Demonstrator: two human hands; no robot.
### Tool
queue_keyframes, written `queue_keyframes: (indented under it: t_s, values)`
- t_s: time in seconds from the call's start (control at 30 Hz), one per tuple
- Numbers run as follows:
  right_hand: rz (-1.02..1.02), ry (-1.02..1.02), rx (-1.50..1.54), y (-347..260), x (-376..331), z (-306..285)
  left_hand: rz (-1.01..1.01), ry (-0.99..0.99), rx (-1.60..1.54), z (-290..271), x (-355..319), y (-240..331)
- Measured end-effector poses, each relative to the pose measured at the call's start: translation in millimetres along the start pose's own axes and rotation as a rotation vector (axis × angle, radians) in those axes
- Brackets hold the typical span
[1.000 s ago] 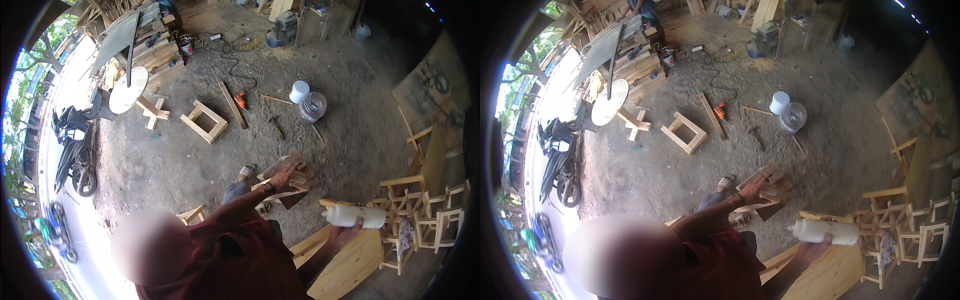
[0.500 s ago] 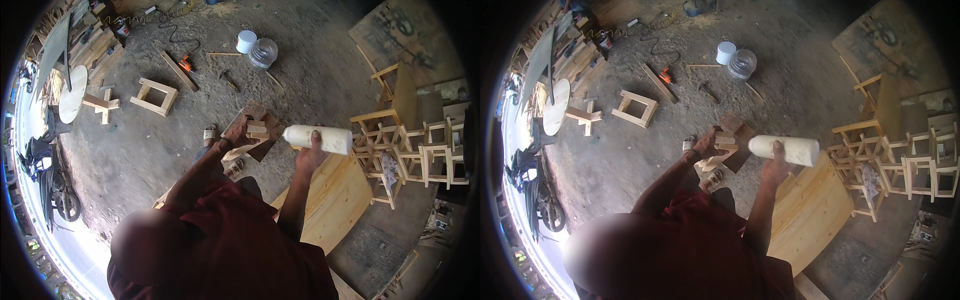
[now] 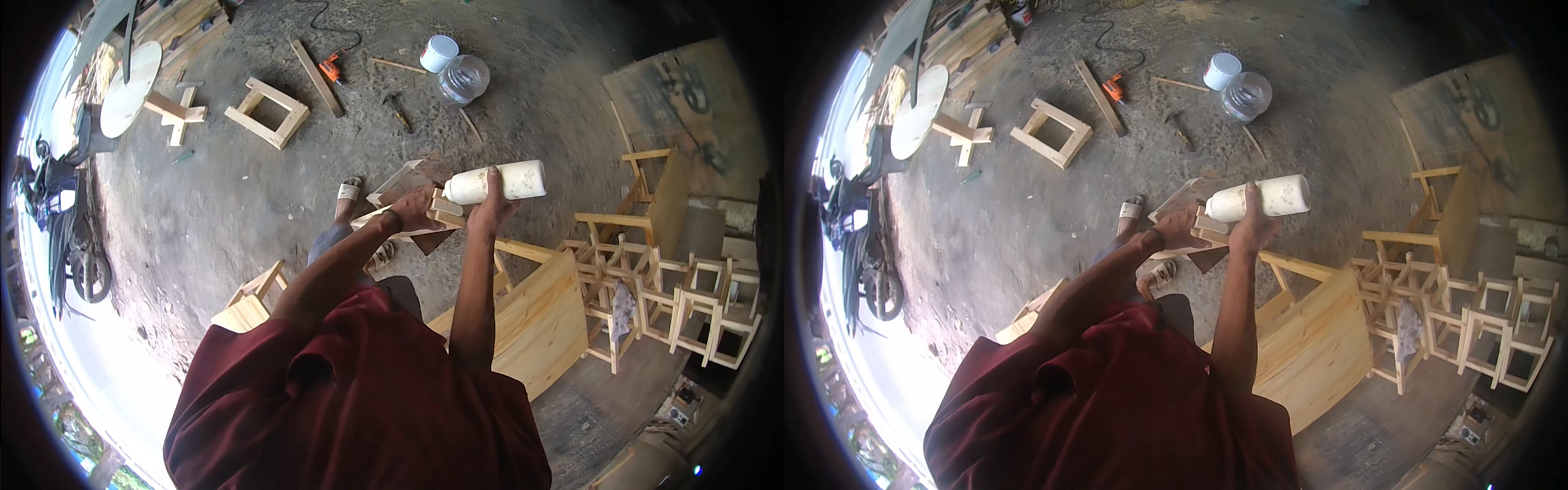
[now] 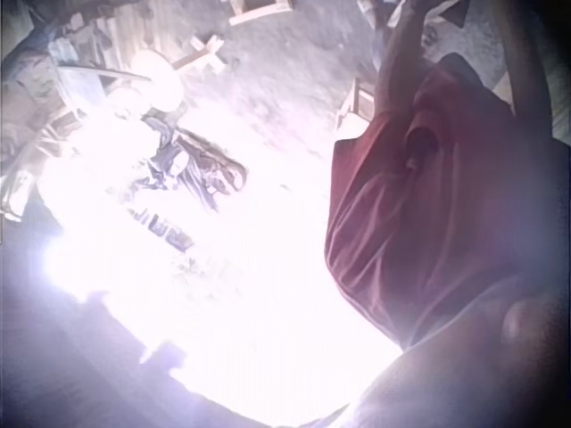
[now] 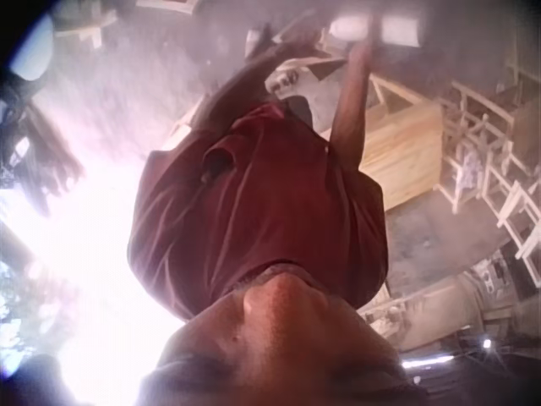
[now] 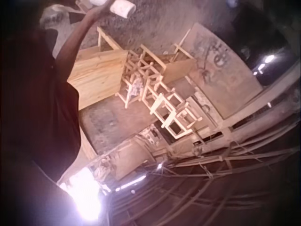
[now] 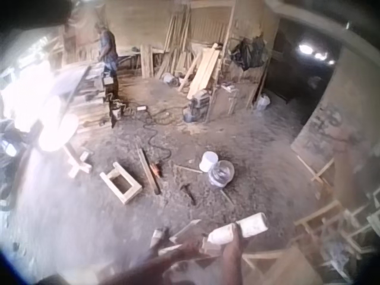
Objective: The person selects nails from a plastic container and hammers them into a wooden frame, then applies wood glue to another piece of wood to join components together.
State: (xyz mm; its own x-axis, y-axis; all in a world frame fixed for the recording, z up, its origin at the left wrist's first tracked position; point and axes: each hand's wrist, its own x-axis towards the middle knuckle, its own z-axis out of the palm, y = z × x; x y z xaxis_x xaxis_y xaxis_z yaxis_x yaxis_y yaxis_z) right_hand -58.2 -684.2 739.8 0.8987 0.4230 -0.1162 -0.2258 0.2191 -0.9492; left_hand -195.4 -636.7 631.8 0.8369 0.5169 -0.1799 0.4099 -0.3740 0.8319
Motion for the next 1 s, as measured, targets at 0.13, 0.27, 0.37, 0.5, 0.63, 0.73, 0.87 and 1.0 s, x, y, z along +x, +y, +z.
queue_keyframes:
  t_s: [0.13,0.27,0.37,0.5,0.63,0.73,0.87,1.0]
  values:
    - [0.057,-0.07,-0.093,3.9,3.9,4.1,0.055,0.049,0.054,5.7,2.5,-7.1]
    - [0.041,-0.044,-0.111,11.8,9.5,-2.7,0.028,0.045,0.047,11.2,2.7,-5.1]
    - [0.067,-0.046,-0.107,10.5,6.5,1.9,0.038,0.073,0.074,12.6,1.4,-10.3]
    - [0.058,-0.033,-0.127,8.6,7.9,0.0,0.047,0.057,0.087,6.1,1.7,-6.2]
    - [-0.006,-0.06,-0.153,10.6,13.1,-7.1,0.044,0.049,-0.013,3.7,1.8,-4.2]
    - [-0.021,-0.087,-0.206,9.8,17.2,-11.1,0.069,0.065,-0.04,5.9,3.8,-9.4]
    - [-0.067,-0.09,-0.274,8.7,18.7,-16.8,0.066,0.062,-0.059,8.6,4.2,-11.2]
    - [-0.097,-0.09,-0.316,6.7,21.8,-22.1,0.038,0.04,-0.023,7.9,4.7,-9.0]
